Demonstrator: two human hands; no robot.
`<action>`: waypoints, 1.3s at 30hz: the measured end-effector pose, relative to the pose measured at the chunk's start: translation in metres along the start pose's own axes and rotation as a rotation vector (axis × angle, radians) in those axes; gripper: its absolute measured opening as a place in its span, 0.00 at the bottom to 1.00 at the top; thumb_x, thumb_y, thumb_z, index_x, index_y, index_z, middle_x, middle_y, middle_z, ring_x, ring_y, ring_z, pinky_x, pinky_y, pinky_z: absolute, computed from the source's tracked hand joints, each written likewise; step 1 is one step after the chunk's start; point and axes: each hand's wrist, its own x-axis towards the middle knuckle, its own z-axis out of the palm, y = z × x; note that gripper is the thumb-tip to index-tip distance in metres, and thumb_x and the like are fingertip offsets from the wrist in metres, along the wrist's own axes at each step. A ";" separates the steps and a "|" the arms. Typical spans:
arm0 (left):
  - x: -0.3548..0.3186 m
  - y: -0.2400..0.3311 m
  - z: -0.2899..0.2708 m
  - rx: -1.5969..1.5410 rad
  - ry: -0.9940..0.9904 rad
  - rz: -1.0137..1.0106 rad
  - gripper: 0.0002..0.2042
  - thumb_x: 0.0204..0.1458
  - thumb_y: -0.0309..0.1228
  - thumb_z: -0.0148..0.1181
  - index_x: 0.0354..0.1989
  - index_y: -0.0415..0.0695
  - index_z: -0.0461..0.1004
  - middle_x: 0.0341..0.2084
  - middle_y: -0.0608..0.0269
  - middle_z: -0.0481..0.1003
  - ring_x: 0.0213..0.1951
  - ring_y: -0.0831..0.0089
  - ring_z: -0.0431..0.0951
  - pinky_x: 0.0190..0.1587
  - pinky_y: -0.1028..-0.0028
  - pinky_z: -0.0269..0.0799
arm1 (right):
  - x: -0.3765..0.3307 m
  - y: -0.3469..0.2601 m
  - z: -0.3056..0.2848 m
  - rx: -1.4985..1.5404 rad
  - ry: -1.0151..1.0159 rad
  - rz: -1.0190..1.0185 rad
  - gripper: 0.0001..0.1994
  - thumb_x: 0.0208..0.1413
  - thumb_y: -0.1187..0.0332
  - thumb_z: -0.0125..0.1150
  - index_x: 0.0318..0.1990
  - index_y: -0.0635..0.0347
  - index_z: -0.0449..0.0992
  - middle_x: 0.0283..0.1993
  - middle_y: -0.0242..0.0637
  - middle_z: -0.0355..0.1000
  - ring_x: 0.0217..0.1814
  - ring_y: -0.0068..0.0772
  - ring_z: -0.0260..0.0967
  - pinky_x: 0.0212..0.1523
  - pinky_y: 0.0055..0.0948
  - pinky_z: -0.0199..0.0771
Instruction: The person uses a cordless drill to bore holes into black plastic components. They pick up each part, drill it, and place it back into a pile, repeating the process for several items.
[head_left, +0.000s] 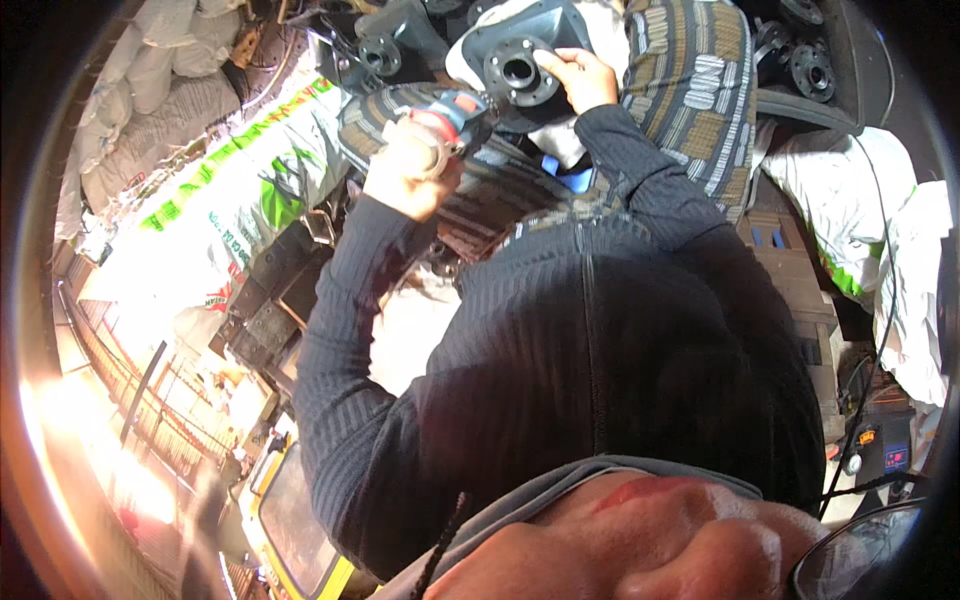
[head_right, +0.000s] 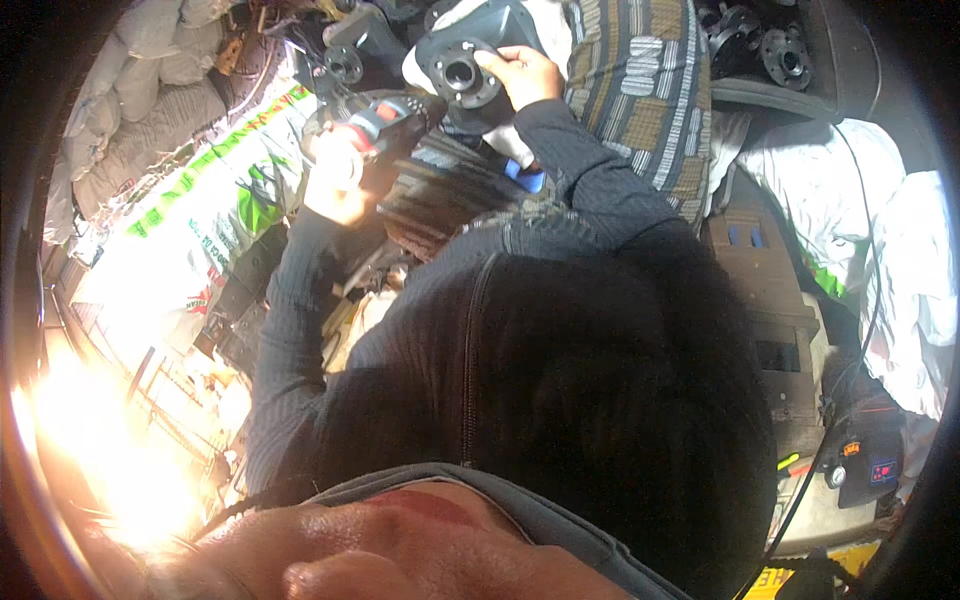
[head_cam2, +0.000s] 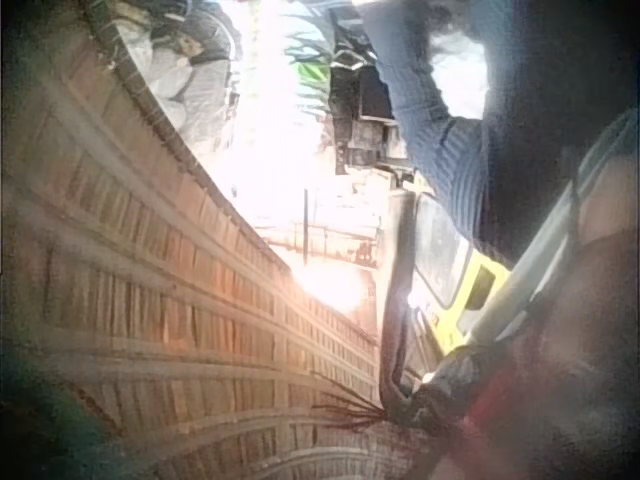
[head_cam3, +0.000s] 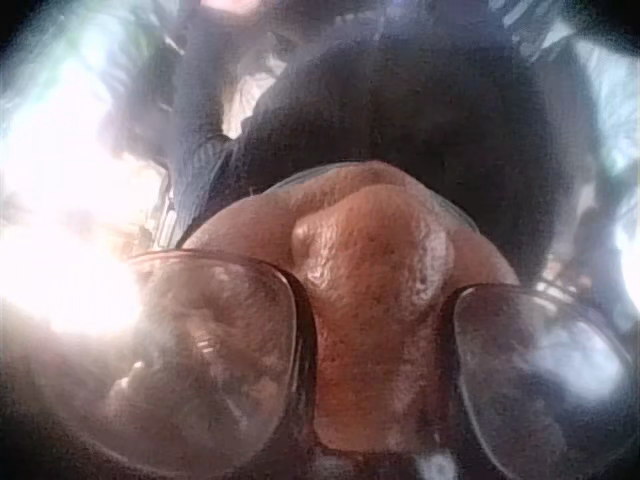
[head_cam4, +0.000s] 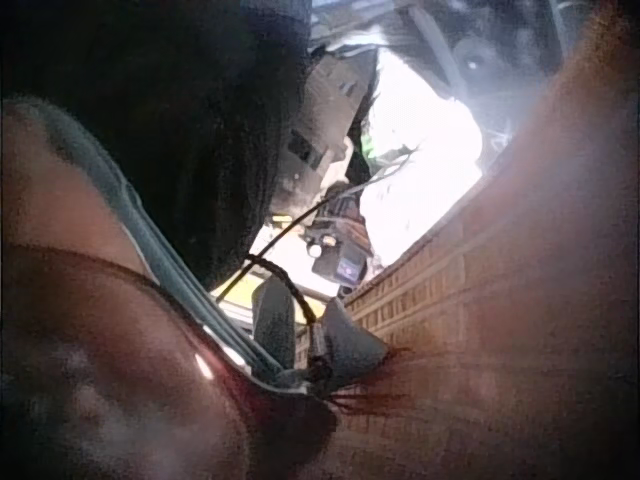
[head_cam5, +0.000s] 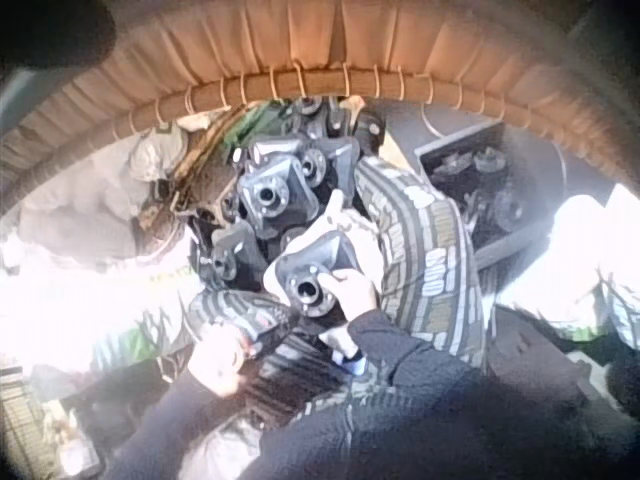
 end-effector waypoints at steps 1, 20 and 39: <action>0.004 0.001 -0.002 0.162 0.036 0.055 0.17 0.42 0.39 0.59 0.42 0.48 0.72 0.33 0.61 0.75 0.35 0.65 0.74 0.42 0.69 0.69 | 0.001 -0.002 0.000 -0.086 0.037 -0.045 0.15 0.38 0.62 0.71 0.32 0.60 0.77 0.17 0.21 0.65 0.19 0.12 0.57 0.23 0.19 0.62; 0.052 -0.001 -0.022 -0.082 0.041 0.100 0.17 0.39 0.34 0.63 0.39 0.43 0.72 0.33 0.57 0.75 0.39 0.63 0.74 0.46 0.70 0.69 | 0.009 -0.028 0.006 -0.569 0.010 -0.588 0.06 0.42 0.63 0.63 0.30 0.45 0.78 0.20 0.29 0.63 0.22 0.27 0.64 0.25 0.26 0.65; 0.077 0.013 -0.049 0.120 -0.135 0.189 0.12 0.41 0.37 0.58 0.34 0.47 0.74 0.29 0.57 0.76 0.33 0.59 0.76 0.36 0.66 0.73 | 0.001 -0.007 -0.003 -0.221 -0.081 0.060 0.15 0.46 0.59 0.64 0.34 0.62 0.76 0.25 0.27 0.72 0.27 0.15 0.65 0.31 0.17 0.65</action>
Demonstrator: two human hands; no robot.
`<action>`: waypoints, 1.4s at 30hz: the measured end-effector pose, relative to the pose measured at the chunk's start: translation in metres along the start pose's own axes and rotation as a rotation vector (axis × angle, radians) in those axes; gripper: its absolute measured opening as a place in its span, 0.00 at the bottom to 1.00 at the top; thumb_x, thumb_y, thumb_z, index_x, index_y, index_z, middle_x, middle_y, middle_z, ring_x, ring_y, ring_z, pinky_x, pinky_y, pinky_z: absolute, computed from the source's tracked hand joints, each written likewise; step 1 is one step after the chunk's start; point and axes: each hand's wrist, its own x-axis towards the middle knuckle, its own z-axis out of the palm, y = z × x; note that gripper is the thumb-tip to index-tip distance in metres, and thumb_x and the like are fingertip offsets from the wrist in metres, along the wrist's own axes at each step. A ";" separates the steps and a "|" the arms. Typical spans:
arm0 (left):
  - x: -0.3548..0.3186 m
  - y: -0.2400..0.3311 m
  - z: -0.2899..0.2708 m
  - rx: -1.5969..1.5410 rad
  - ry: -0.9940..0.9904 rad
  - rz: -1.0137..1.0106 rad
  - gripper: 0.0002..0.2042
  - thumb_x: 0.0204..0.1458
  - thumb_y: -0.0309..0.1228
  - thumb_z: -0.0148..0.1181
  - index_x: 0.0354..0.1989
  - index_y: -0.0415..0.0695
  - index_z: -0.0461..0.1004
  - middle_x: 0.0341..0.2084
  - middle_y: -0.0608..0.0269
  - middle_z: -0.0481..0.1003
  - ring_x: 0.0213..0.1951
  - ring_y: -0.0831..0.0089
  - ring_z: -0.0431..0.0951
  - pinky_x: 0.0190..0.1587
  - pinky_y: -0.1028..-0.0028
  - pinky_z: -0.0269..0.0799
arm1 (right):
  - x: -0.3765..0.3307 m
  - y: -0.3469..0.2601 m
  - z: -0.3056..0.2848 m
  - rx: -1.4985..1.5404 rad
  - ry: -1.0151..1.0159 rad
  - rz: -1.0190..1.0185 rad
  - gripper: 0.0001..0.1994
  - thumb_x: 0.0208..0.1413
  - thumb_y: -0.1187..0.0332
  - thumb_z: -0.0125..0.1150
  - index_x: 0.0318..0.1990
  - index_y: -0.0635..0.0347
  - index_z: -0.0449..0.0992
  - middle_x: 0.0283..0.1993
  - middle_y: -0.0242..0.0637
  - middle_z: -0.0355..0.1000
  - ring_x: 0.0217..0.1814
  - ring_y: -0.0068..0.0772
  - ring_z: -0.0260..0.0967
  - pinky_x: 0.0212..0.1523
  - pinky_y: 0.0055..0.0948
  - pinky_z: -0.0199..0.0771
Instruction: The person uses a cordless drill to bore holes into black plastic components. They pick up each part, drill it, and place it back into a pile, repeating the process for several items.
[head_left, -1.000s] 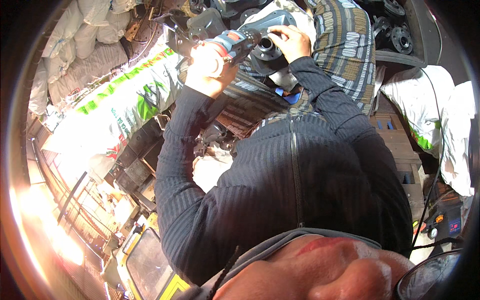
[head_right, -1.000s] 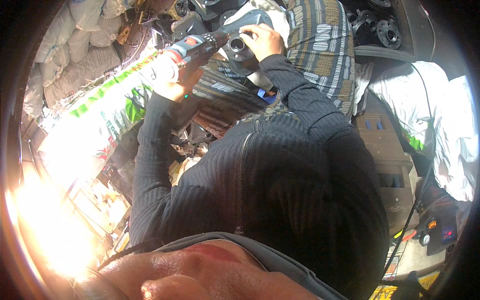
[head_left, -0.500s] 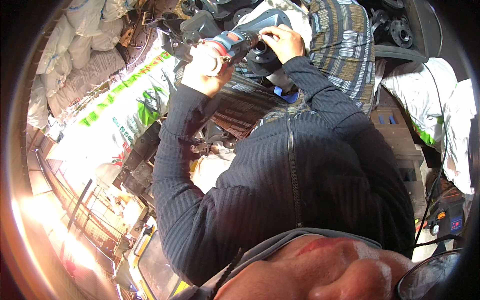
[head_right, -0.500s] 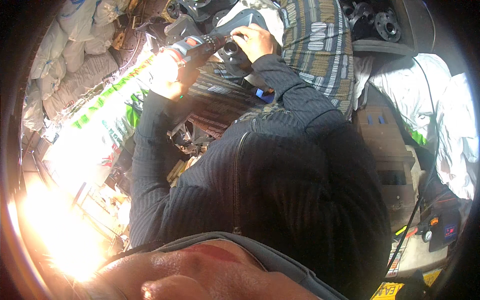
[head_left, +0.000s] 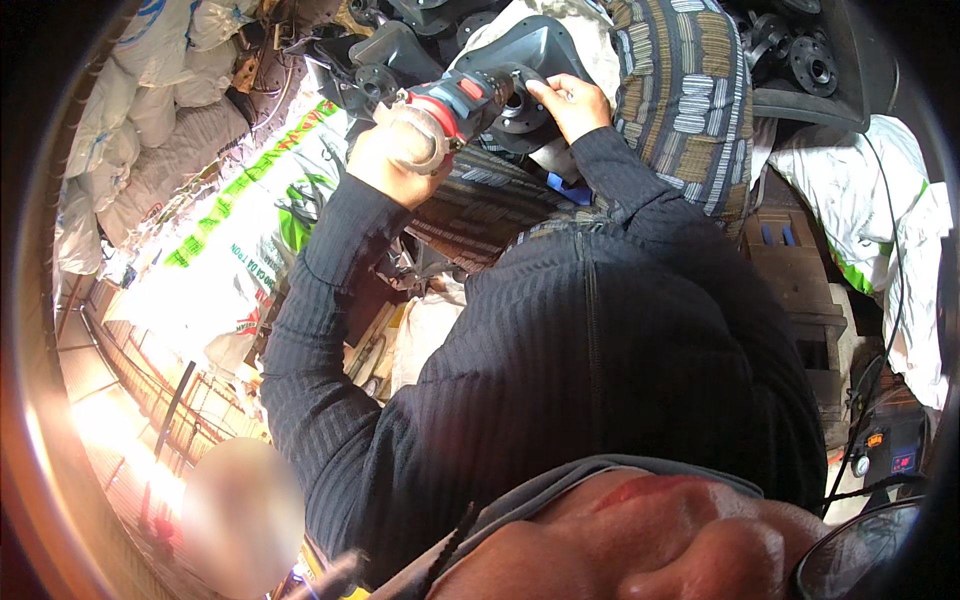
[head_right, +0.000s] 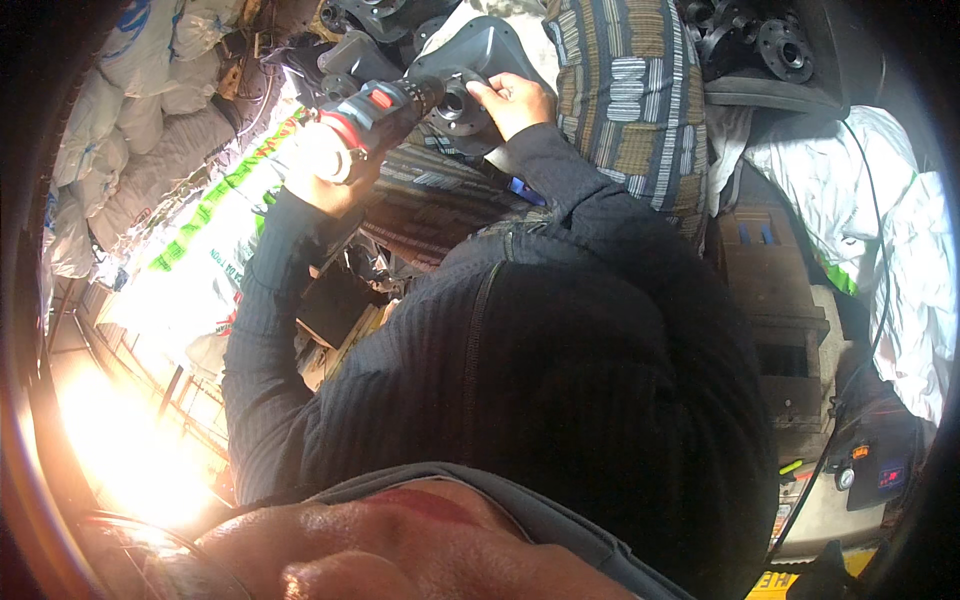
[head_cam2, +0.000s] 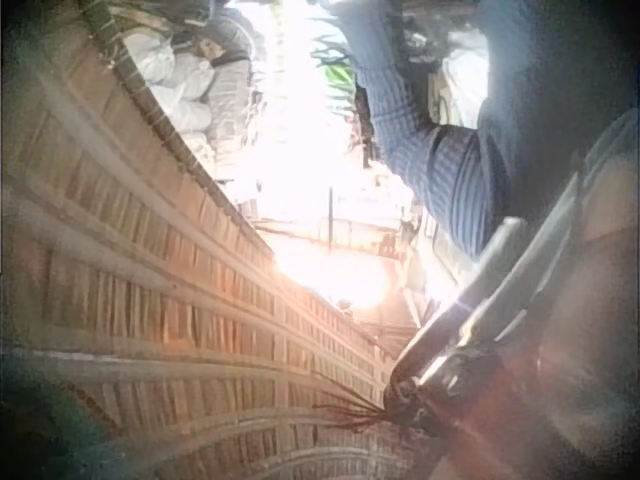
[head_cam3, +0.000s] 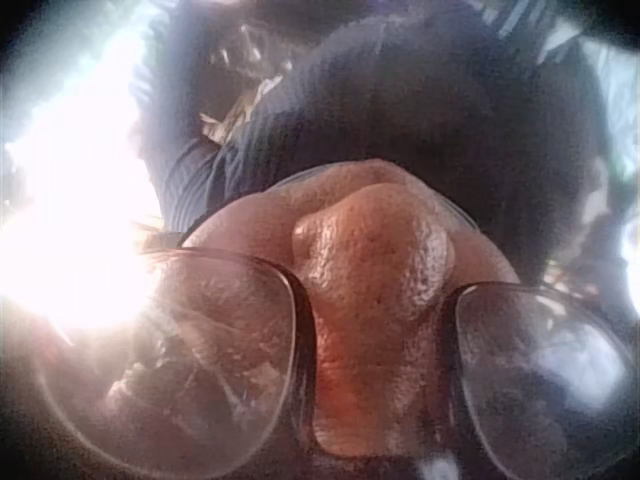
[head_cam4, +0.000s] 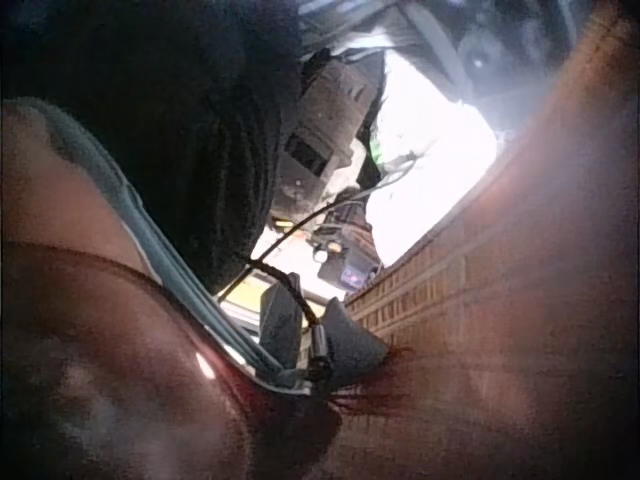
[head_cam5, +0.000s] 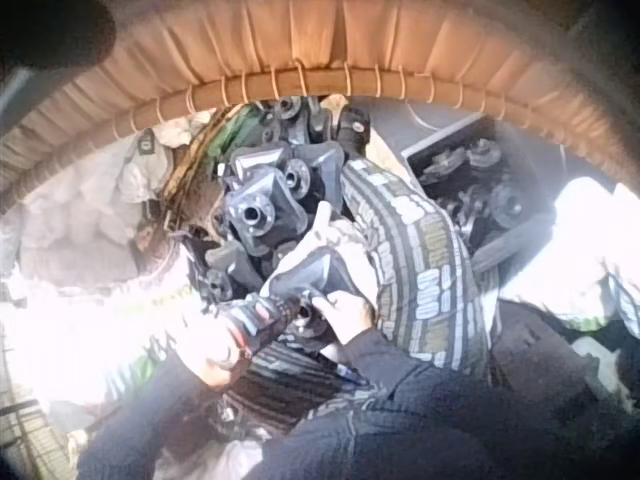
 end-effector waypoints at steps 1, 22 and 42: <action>0.002 -0.002 0.001 -0.041 -0.039 -0.038 0.12 0.41 0.37 0.58 0.33 0.48 0.74 0.30 0.57 0.76 0.33 0.59 0.76 0.36 0.66 0.73 | 0.001 0.000 0.000 0.015 -0.011 0.000 0.14 0.47 0.59 0.64 0.33 0.63 0.76 0.25 0.27 0.72 0.27 0.14 0.64 0.31 0.17 0.65; -0.007 -0.001 0.027 -0.377 0.154 -0.110 0.14 0.43 0.36 0.59 0.37 0.41 0.72 0.29 0.55 0.75 0.28 0.61 0.76 0.35 0.68 0.73 | 0.011 0.008 0.002 -0.036 -0.002 -0.159 0.17 0.45 0.57 0.64 0.33 0.64 0.77 0.27 0.33 0.74 0.28 0.20 0.67 0.32 0.21 0.66; -0.300 0.058 -0.039 -0.124 1.263 0.504 0.14 0.46 0.37 0.51 0.39 0.44 0.68 0.26 0.61 0.71 0.29 0.67 0.71 0.25 0.66 0.64 | -0.014 -0.096 0.041 0.219 -0.330 -0.129 0.11 0.45 0.61 0.66 0.28 0.56 0.72 0.12 0.19 0.51 0.08 0.13 0.41 0.10 0.17 0.40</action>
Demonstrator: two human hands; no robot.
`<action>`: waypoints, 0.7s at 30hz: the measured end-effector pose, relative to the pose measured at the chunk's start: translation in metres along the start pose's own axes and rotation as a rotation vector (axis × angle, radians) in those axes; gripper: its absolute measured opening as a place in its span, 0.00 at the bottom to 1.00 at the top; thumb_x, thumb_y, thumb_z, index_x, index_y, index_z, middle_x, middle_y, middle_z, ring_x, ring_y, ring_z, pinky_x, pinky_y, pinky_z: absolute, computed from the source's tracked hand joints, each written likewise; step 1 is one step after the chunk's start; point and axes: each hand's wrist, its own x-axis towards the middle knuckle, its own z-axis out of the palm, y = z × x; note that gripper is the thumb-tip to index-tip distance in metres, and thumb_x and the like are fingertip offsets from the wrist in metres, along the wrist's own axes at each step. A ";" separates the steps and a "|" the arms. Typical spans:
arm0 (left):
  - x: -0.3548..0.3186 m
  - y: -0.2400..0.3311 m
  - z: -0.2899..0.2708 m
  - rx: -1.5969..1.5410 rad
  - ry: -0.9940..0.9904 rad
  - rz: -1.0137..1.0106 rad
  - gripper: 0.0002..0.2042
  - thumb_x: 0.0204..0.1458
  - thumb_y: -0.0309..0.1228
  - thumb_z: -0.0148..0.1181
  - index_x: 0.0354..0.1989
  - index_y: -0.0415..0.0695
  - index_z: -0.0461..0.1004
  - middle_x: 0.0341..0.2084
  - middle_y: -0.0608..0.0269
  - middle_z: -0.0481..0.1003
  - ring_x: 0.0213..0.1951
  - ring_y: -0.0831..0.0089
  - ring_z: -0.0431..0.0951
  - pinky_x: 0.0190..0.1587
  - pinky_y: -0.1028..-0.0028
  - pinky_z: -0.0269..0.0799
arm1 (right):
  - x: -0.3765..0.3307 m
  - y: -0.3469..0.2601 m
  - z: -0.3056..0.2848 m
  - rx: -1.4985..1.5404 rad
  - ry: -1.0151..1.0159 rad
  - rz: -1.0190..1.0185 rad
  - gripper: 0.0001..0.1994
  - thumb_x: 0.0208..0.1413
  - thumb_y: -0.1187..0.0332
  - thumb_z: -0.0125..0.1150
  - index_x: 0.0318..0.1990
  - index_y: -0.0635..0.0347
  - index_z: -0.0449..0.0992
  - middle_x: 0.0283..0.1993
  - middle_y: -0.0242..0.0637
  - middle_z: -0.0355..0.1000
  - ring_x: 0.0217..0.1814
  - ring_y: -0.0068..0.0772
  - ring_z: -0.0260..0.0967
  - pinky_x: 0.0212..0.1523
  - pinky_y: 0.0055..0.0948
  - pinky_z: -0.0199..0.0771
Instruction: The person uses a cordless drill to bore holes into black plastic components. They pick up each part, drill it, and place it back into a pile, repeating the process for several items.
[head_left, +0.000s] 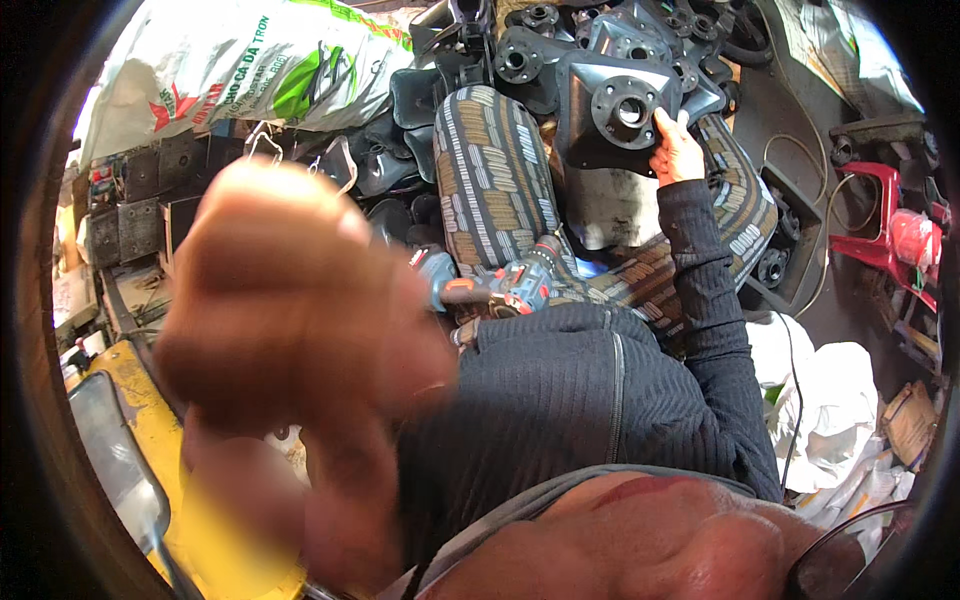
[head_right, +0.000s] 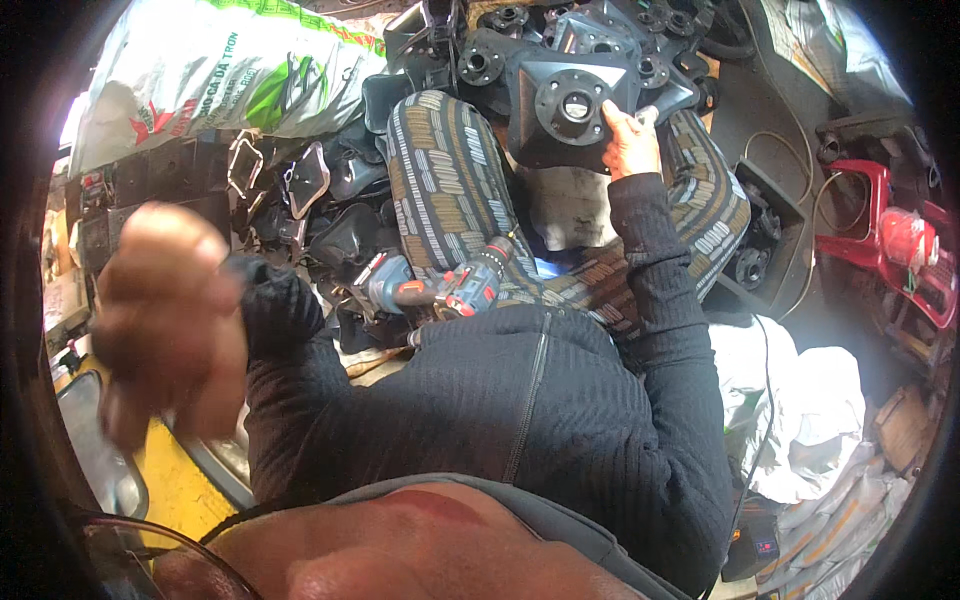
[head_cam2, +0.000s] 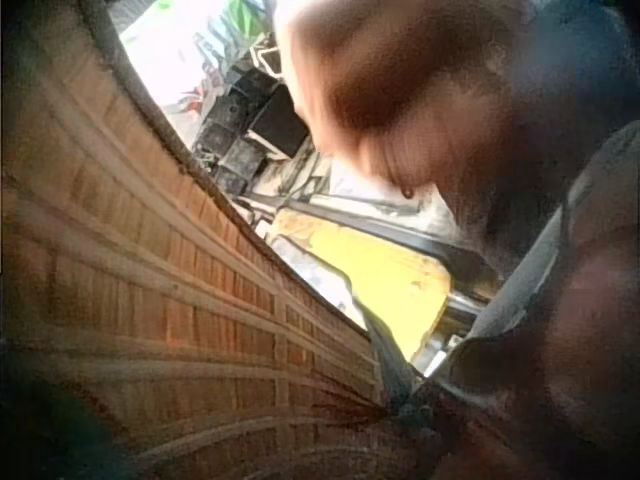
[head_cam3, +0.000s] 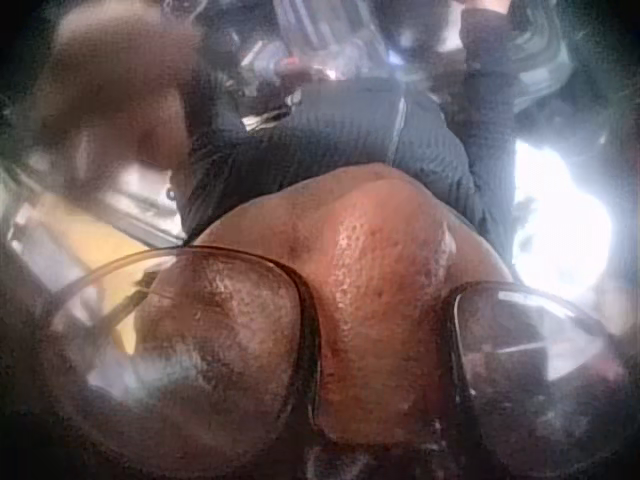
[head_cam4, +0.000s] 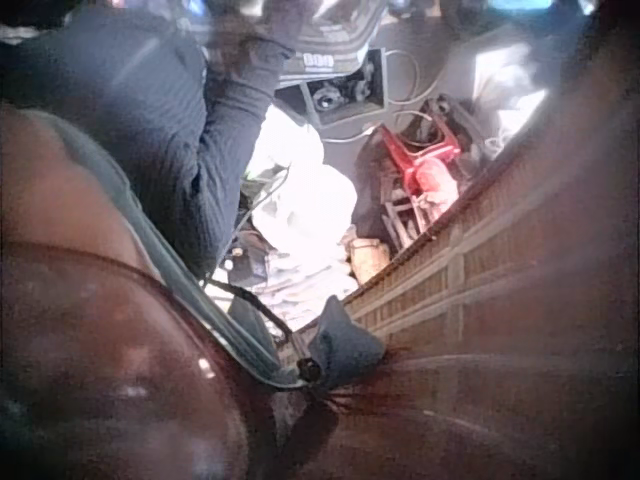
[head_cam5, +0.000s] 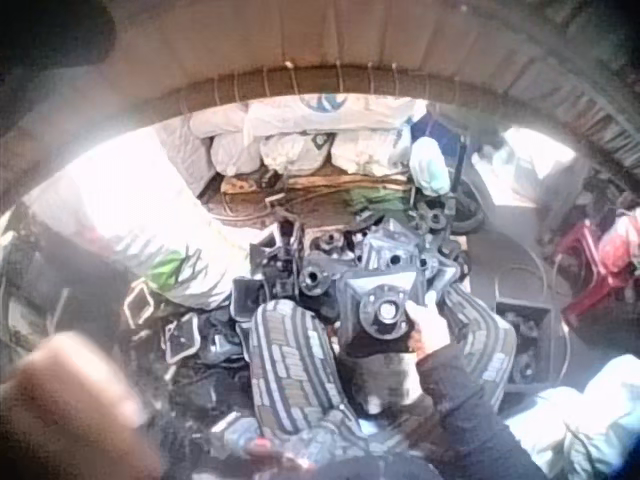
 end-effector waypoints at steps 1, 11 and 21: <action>0.002 -0.001 -0.006 -0.046 0.064 0.083 0.12 0.48 0.41 0.49 0.38 0.50 0.67 0.26 0.66 0.70 0.29 0.69 0.70 0.25 0.68 0.63 | 0.003 -0.003 0.008 -0.015 -0.003 0.001 0.11 0.45 0.60 0.66 0.28 0.55 0.72 0.12 0.19 0.51 0.08 0.13 0.42 0.10 0.17 0.40; -0.037 -0.023 -0.031 0.029 0.238 0.077 0.13 0.50 0.47 0.52 0.33 0.53 0.69 0.25 0.69 0.70 0.29 0.72 0.70 0.26 0.71 0.63 | 0.044 -0.012 0.063 -0.126 0.032 0.044 0.14 0.40 0.62 0.70 0.31 0.58 0.73 0.14 0.19 0.52 0.11 0.13 0.43 0.11 0.17 0.40; -0.103 -0.102 -0.041 0.260 0.440 -0.283 0.16 0.46 0.45 0.59 0.30 0.43 0.73 0.26 0.62 0.73 0.30 0.72 0.72 0.27 0.72 0.67 | 0.071 -0.006 0.123 -0.163 -0.089 0.071 0.12 0.42 0.61 0.68 0.23 0.53 0.70 0.13 0.19 0.49 0.10 0.14 0.41 0.11 0.18 0.39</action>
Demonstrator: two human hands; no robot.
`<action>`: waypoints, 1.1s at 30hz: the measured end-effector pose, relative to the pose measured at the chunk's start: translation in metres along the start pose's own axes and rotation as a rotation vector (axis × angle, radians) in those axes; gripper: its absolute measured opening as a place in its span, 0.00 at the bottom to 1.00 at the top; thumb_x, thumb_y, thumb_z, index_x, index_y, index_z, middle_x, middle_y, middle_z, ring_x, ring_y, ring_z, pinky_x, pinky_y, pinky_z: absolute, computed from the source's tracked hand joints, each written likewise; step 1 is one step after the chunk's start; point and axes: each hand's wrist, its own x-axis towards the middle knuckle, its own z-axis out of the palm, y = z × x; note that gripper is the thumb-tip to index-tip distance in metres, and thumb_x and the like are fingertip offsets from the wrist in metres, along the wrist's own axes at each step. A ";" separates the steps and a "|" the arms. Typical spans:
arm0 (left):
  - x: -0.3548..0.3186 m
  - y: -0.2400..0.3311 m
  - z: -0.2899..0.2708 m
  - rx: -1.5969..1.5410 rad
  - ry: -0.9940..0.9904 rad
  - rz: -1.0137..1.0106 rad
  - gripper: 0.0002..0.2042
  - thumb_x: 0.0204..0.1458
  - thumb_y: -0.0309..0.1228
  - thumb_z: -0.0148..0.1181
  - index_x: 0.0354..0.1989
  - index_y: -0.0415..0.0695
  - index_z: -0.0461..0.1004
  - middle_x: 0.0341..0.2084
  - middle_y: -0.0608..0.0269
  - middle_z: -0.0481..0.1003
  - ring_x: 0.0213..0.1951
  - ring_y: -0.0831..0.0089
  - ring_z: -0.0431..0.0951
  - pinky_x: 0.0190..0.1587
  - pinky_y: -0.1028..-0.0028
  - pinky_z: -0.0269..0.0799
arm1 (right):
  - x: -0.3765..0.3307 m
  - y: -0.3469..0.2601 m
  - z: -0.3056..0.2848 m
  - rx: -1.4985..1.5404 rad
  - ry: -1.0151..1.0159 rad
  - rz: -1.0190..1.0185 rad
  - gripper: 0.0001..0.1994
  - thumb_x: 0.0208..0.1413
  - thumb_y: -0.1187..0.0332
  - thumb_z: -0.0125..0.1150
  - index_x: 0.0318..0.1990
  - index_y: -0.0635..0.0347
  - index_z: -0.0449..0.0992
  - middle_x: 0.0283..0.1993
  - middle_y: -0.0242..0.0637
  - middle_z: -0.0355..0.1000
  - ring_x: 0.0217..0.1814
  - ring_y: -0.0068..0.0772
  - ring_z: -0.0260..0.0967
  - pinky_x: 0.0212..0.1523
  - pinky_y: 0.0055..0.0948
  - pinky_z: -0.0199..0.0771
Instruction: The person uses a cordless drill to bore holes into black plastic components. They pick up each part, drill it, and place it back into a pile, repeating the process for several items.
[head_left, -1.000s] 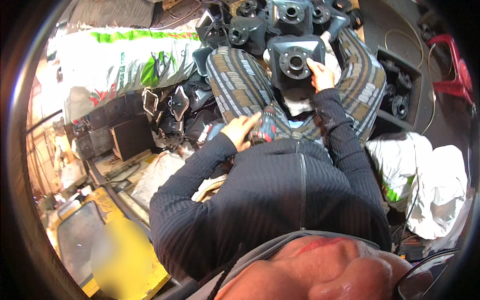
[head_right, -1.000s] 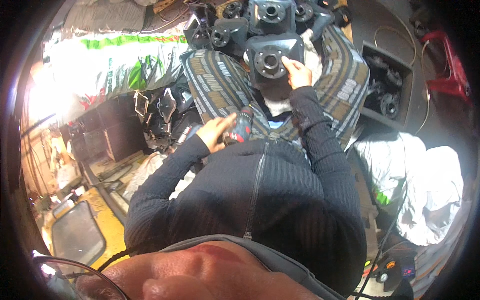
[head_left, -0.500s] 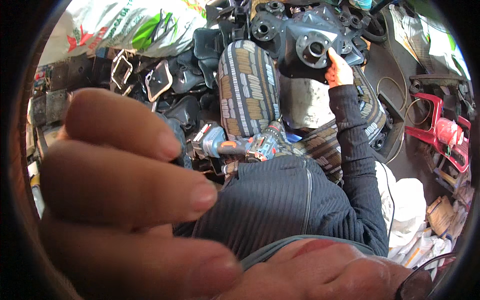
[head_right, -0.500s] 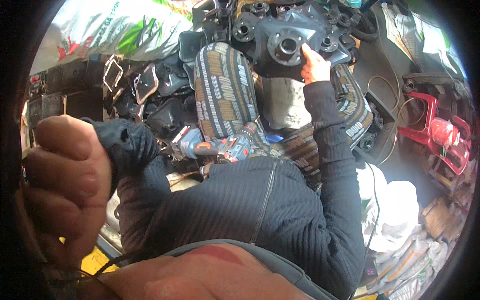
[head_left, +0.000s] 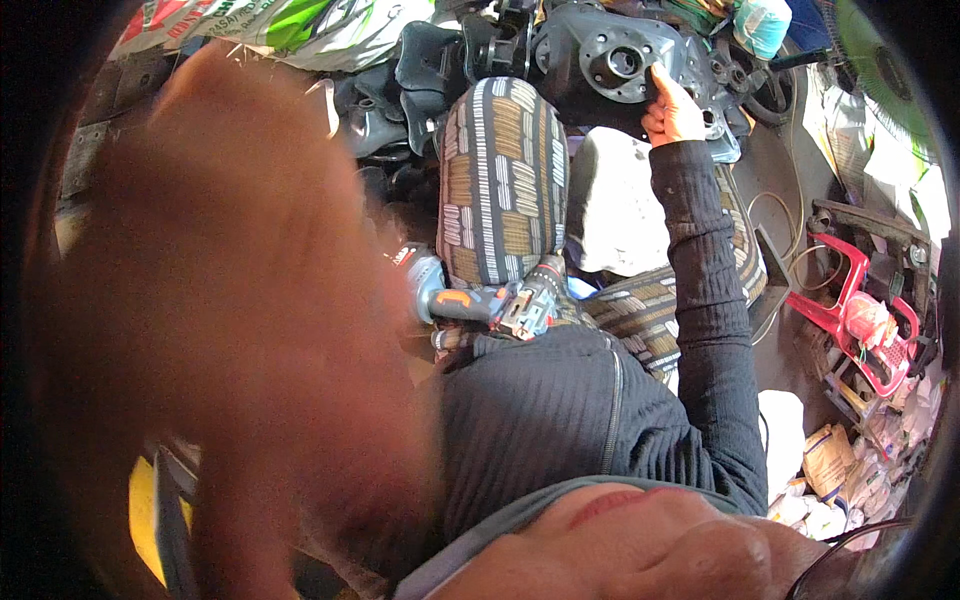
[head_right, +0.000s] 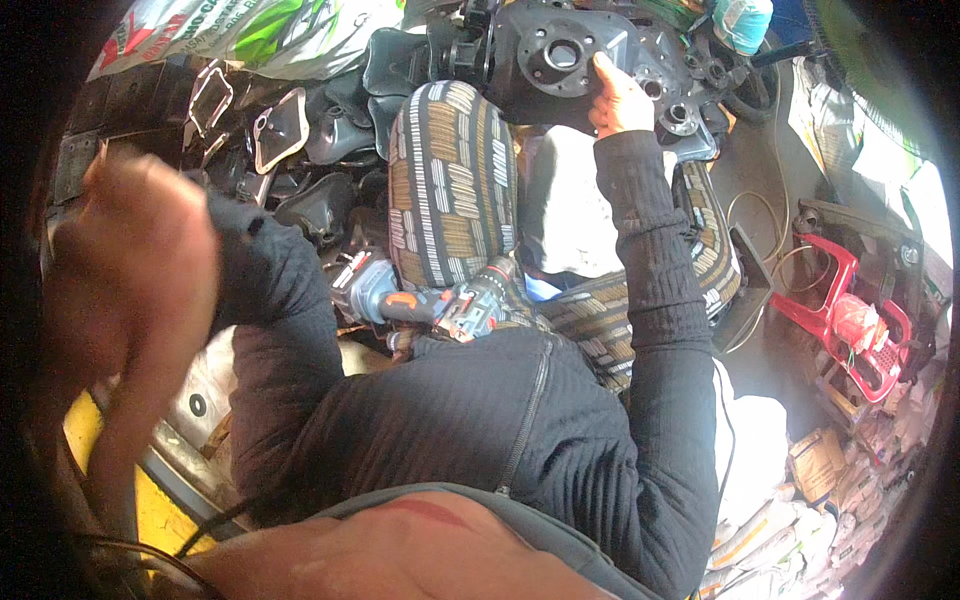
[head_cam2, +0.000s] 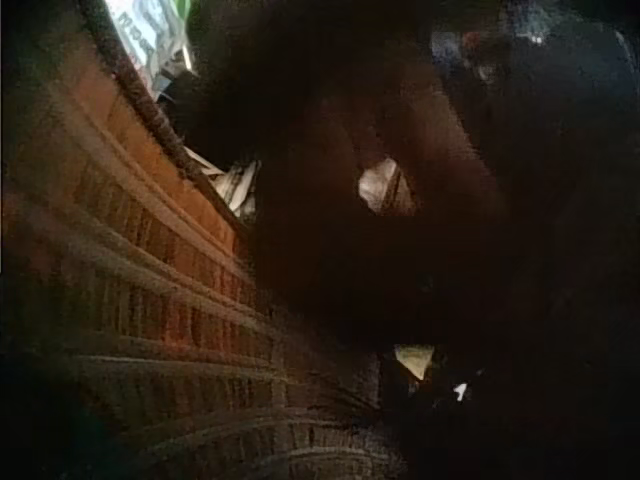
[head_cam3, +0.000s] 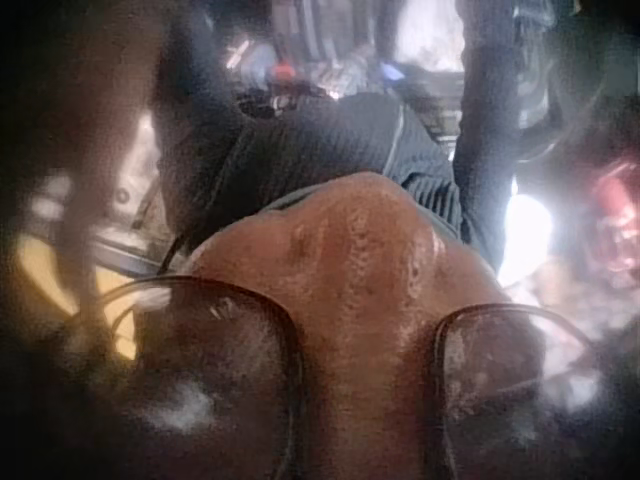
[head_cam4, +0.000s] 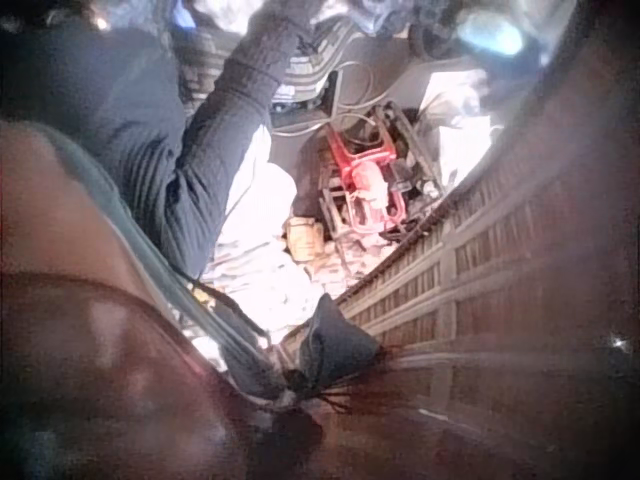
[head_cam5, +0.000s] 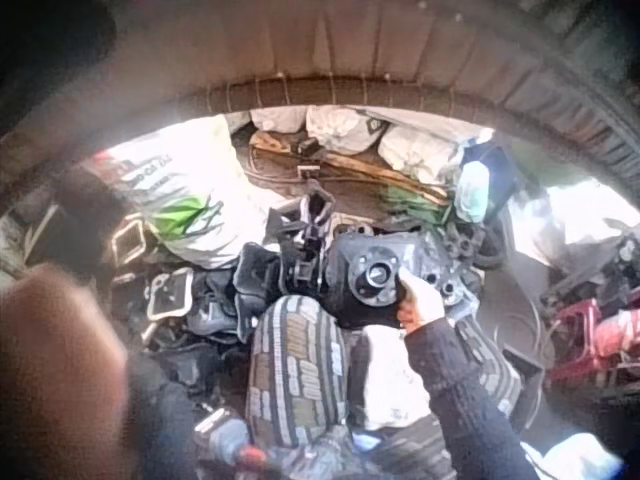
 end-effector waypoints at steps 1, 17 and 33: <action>-0.011 -0.031 0.010 0.080 0.036 -0.140 0.16 0.46 0.45 0.60 0.30 0.42 0.73 0.26 0.62 0.74 0.30 0.72 0.73 0.27 0.72 0.67 | 0.002 -0.002 0.009 -0.015 -0.014 -0.017 0.12 0.42 0.61 0.68 0.24 0.53 0.70 0.13 0.19 0.50 0.10 0.14 0.41 0.11 0.18 0.39; -0.237 -0.262 0.157 -0.749 1.047 -1.825 0.12 0.47 0.34 0.60 0.34 0.39 0.70 0.21 0.57 0.73 0.18 0.66 0.72 0.15 0.68 0.67 | 0.026 0.037 0.032 0.054 -0.305 0.290 0.20 0.58 0.52 0.46 0.50 0.56 0.68 0.17 0.18 0.47 0.14 0.13 0.41 0.11 0.16 0.40; -0.361 -0.340 0.087 0.660 0.021 -1.716 0.22 0.45 0.46 0.56 0.47 0.50 0.71 0.46 0.55 0.70 0.49 0.57 0.69 0.48 0.61 0.65 | -0.184 0.029 -0.205 0.558 0.156 0.288 0.20 0.59 0.69 0.44 0.60 0.57 0.56 0.23 0.23 0.60 0.21 0.13 0.57 0.08 0.12 0.48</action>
